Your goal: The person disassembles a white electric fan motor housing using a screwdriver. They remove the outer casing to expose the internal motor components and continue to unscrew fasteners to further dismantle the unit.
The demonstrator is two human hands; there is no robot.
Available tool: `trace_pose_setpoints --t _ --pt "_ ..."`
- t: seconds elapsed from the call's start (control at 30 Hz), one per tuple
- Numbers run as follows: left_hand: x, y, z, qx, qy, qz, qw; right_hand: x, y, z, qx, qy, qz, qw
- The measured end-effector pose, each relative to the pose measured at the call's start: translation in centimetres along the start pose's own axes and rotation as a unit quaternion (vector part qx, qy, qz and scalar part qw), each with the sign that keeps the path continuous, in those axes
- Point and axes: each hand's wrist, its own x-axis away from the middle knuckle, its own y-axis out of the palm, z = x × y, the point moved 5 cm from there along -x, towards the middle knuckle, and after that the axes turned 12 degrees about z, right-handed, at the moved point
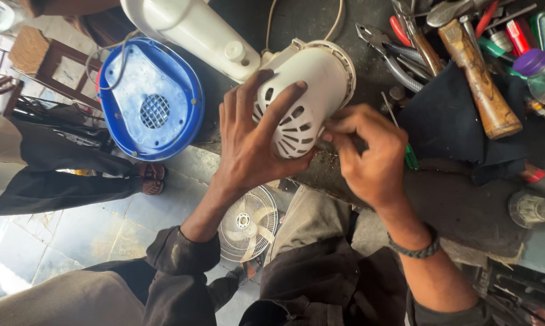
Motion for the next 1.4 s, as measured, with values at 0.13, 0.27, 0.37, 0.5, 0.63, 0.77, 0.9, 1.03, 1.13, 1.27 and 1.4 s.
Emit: trace_pose_setpoints --t 0.13,0.27,0.37,0.5,0.63,0.77,0.9,1.03,1.13,1.27,1.4 --pt "-0.4 0.2 0.5 0.000 0.010 0.011 1.000 -0.8 0.3 0.2 -0.039 0.022 -0.023 0.999" --pt "-0.7 0.6 0.7 -0.012 0.001 -0.005 1.000 -0.8 -0.2 0.8 -0.008 0.005 -0.030 1.000" --pt "-1.1 0.7 1.0 -0.016 -0.011 -0.005 1.000 -0.2 -0.3 1.2 0.012 -0.013 -0.007 1.000" --pt "-1.6 0.6 1.3 -0.020 -0.022 0.005 1.000 2.0 0.2 1.5 -0.089 0.038 0.028 0.995" --pt "-1.0 1.0 1.1 -0.045 -0.028 -0.007 0.999 3.9 0.2 1.8 -0.118 0.063 0.045 0.990" --pt "-0.2 0.6 0.9 -0.014 -0.022 0.024 0.999 3.7 0.3 3.1 -0.050 0.131 0.048 0.989" --pt "1.4 -0.1 0.2 -0.003 -0.023 0.040 0.999 2.5 0.3 4.9 0.062 0.145 0.041 0.987" --pt "3.0 -0.6 0.0 0.018 -0.047 0.051 0.997 1.3 1.3 7.0 0.016 0.221 0.057 0.974" --pt "4.0 -1.1 0.0 0.019 -0.035 0.065 0.997 1.0 2.1 6.9 0.029 0.203 0.047 0.978" --pt "5.9 -2.6 -0.3 0.052 -0.070 0.091 0.992 1.0 2.2 6.6 0.079 0.180 0.071 0.978" --pt "8.0 -4.7 0.1 0.061 -0.067 0.123 0.988 1.0 2.2 6.4 0.140 0.154 0.074 0.975"
